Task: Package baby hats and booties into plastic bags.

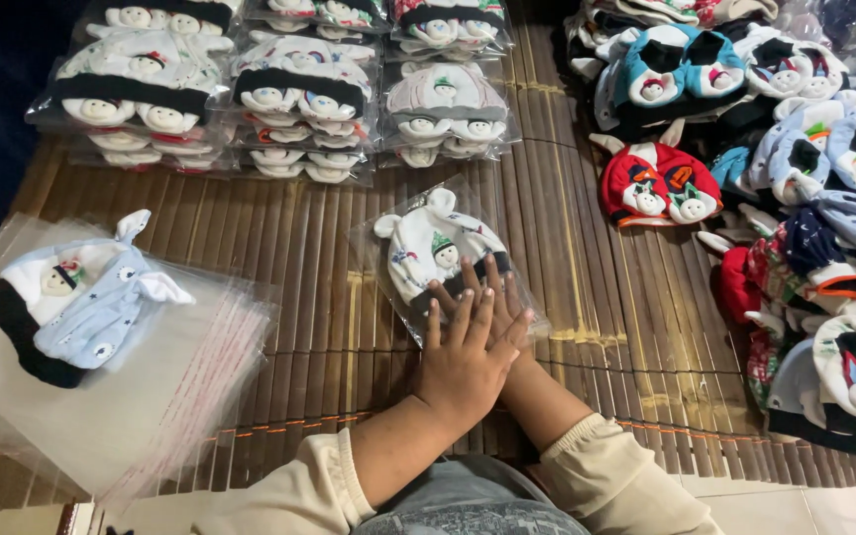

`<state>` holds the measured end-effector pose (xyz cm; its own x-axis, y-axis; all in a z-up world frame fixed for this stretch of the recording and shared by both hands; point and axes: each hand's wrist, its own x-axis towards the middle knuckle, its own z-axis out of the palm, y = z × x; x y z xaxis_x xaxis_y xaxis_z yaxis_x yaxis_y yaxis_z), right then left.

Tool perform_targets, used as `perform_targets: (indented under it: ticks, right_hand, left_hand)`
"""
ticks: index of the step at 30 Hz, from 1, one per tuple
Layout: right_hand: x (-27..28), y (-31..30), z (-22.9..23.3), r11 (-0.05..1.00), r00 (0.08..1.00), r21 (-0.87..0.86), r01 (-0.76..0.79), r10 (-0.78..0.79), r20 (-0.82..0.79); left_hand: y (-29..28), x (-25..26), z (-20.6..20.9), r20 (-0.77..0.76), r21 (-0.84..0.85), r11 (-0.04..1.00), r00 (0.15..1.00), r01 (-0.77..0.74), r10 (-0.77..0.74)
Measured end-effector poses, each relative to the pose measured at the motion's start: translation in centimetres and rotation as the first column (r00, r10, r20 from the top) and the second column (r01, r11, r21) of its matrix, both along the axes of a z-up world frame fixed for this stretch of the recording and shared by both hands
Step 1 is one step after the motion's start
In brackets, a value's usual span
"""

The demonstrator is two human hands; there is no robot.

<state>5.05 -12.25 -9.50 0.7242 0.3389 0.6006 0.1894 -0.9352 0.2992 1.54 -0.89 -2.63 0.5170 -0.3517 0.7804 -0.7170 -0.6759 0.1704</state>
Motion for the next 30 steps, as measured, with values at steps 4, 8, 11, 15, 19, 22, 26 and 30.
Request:
perform_targets:
  ticks: [4,8,11,15,19,22,26,30]
  right_hand:
    - [-0.1,0.8,2.2,0.996,0.925,0.052,0.070,-0.045,-0.378]
    - [-0.1,2.2,6.0,0.991,0.811,-0.020,0.131,-0.119,-0.573]
    - [1.0,2.1,5.1,0.994,0.847,0.017,0.109,-0.084,-0.525]
    - [1.2,1.8,5.2,0.990,0.874,0.132,0.038,0.031,-0.484]
    - [-0.1,1.9,4.6,0.995,0.841,-0.033,0.095,-0.098,-0.532]
    - [-0.1,1.5,1.9,0.988,0.786,-0.055,0.146,-0.150,-0.600]
    - [0.4,1.6,1.9,0.988,0.746,-0.040,0.151,-0.140,-0.651]
    - [1.1,0.9,-1.1,0.991,0.823,0.031,0.131,-0.091,-0.561]
  left_hand:
    - [0.3,0.0,-0.8,-0.059,0.086,0.996,0.998,0.016,-0.011]
    - [0.6,-0.1,-1.2,-0.124,0.114,0.991,0.991,0.064,-0.050]
    - [0.7,-0.1,-1.3,-0.148,0.126,0.988,0.987,0.086,-0.067]
    - [0.7,0.0,-1.5,-0.116,0.129,0.991,0.993,0.044,-0.029]
    - [1.0,0.0,-1.1,-0.120,0.122,0.991,0.992,0.047,-0.033]
    - [0.7,0.0,-1.7,-0.123,0.110,0.992,0.991,0.066,-0.052]
    - [0.7,-0.1,-2.2,-0.112,0.109,0.992,0.992,0.069,-0.057]
    - [0.9,0.1,-2.7,-0.117,0.107,0.991,0.991,0.081,-0.068]
